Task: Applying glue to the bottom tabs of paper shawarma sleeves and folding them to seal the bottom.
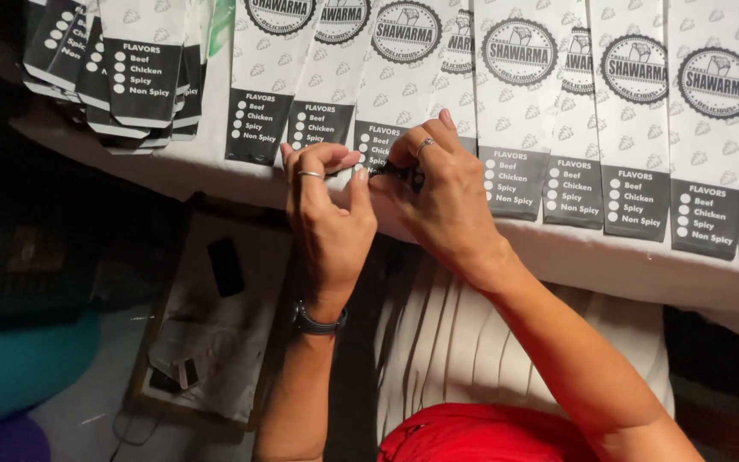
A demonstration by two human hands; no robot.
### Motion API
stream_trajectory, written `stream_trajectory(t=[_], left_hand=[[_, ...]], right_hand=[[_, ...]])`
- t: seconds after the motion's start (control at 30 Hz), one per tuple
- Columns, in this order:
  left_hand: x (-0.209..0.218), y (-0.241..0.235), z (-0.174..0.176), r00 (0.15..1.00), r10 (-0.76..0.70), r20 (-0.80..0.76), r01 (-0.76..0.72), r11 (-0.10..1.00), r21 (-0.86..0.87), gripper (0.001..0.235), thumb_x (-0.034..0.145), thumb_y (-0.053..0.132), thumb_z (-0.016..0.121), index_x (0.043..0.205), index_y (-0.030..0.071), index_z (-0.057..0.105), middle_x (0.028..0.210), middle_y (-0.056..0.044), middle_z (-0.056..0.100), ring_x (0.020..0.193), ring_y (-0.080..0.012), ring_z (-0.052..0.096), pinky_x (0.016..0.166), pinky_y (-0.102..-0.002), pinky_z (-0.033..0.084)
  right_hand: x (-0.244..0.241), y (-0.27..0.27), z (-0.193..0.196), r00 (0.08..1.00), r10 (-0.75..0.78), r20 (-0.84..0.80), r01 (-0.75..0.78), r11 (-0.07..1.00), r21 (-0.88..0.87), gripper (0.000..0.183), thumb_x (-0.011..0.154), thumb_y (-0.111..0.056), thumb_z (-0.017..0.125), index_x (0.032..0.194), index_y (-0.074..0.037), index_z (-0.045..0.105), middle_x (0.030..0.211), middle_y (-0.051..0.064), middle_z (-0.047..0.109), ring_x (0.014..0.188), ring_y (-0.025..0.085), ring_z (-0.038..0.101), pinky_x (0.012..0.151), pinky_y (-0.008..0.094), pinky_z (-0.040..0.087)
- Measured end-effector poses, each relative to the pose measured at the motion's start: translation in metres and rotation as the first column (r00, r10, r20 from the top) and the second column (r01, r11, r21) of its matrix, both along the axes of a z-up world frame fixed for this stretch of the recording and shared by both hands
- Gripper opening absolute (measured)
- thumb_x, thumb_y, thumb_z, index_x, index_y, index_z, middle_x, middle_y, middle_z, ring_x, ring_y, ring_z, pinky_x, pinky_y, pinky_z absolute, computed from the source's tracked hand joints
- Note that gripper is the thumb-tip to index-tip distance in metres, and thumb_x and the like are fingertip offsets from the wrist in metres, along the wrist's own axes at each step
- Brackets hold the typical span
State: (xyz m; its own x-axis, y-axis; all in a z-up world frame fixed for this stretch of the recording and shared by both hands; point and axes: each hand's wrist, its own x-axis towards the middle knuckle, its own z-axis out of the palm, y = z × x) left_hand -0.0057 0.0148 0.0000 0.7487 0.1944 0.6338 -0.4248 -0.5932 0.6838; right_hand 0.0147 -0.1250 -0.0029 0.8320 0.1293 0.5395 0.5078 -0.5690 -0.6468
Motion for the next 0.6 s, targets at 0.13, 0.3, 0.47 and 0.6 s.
stream_trajectory(t=[0.13, 0.3, 0.47, 0.6], left_hand=[[-0.002, 0.004, 0.001, 0.999, -0.017, -0.031, 0.016, 1.000, -0.011, 0.026, 0.083, -0.008, 0.077, 0.099, 0.005, 0.060, 0.091, -0.005, 0.066, 0.090, -0.0312, 0.071, 0.121, -0.056, 0.031], [0.001, 0.002, -0.003, 0.998, 0.005, 0.059, -0.004, 1.000, -0.018, 0.018, 0.088, -0.013, 0.067, 0.095, 0.003, 0.060, 0.089, -0.006, 0.070, 0.088, -0.0326, 0.073, 0.119, -0.053, 0.038], [-0.008, 0.019, -0.002, 0.976, -0.063, 0.209, 0.065, 0.998, -0.004, 0.013, 0.096, -0.011, 0.065, 0.097, 0.002, 0.067, 0.105, -0.011, 0.073, 0.102, -0.0313, 0.073, 0.117, -0.051, 0.042], [-0.005, 0.068, 0.001, 0.970, -0.069, 0.234, 0.040, 0.991, 0.127, 0.009, 0.096, -0.004, 0.072, 0.102, 0.000, 0.067, 0.118, -0.014, 0.072, 0.117, -0.0327, 0.068, 0.121, -0.053, 0.035]], right_hand=[[-0.008, -0.003, 0.009, 0.999, 0.032, -0.020, -0.031, 0.999, 0.008, 0.031, 0.076, 0.010, 0.085, 0.095, -0.004, 0.064, 0.088, 0.011, 0.062, 0.091, 0.038, 0.071, 0.119, 0.055, 0.036], [-0.011, -0.008, 0.016, 0.995, 0.051, -0.087, -0.049, 0.998, 0.025, 0.030, 0.079, 0.010, 0.079, 0.098, -0.009, 0.068, 0.094, 0.005, 0.067, 0.093, 0.032, 0.073, 0.119, 0.051, 0.039], [-0.014, 0.001, 0.024, 0.998, 0.053, 0.018, -0.053, 0.998, -0.015, 0.037, 0.079, 0.014, 0.076, 0.109, -0.005, 0.066, 0.104, 0.010, 0.065, 0.097, 0.034, 0.072, 0.118, 0.054, 0.038], [-0.019, 0.017, 0.034, 0.991, 0.097, 0.097, -0.094, 0.995, -0.030, 0.047, 0.081, 0.018, 0.070, 0.122, -0.003, 0.064, 0.119, 0.015, 0.062, 0.103, 0.041, 0.070, 0.118, 0.058, 0.037]])
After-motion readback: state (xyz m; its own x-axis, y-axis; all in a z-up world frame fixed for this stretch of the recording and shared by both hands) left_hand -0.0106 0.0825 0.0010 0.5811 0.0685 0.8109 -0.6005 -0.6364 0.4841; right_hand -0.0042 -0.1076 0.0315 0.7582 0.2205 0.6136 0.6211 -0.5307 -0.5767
